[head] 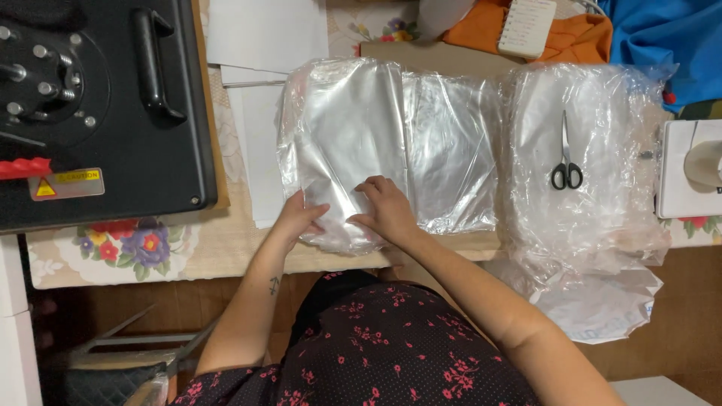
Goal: The person is preparing items by placing them into plastic bags and then using a heat press machine to apply designs or heat-seal them.
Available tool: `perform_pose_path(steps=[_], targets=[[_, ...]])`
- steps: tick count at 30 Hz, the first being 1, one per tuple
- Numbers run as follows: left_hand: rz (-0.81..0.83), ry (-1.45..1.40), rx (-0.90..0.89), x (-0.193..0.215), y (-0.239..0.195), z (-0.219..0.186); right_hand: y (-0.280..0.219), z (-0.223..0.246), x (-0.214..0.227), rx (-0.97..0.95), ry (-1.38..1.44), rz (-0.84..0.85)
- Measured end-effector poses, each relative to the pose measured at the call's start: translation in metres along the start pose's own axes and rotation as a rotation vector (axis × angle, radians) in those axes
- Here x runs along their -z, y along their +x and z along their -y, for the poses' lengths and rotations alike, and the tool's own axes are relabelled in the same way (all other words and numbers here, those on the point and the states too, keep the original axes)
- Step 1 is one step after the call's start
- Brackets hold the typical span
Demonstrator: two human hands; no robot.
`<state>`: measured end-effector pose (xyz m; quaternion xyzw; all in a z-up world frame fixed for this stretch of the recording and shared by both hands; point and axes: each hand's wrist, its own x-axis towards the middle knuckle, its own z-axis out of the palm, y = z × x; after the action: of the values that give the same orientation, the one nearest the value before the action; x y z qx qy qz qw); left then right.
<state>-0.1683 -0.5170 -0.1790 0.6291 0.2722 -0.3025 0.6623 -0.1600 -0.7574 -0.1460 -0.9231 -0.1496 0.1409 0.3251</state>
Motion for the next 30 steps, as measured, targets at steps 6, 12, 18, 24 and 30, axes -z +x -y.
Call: perform_pose_path(steps=[6, 12, 18, 24, 30], targets=[[-0.011, 0.167, -0.064, 0.015, -0.007, 0.019, 0.014, -0.031, -0.042, 0.129, -0.133, 0.024], [0.018, 0.166, -0.152, 0.012, -0.029, 0.01, 0.023, -0.014, -0.038, 0.102, -0.148, -0.027], [-0.105, 0.433, -0.149, 0.001, -0.048, -0.01, 0.038, -0.002, -0.034, 0.083, -0.091, 0.062], [-0.165, 0.621, -0.13, -0.015, -0.076, -0.037, 0.054, -0.01, -0.042, 0.035, -0.152, -0.025], [-0.181, 1.038, -0.442, -0.018, -0.081, -0.066, 0.057, -0.009, -0.053, -0.008, -0.11, -0.021]])
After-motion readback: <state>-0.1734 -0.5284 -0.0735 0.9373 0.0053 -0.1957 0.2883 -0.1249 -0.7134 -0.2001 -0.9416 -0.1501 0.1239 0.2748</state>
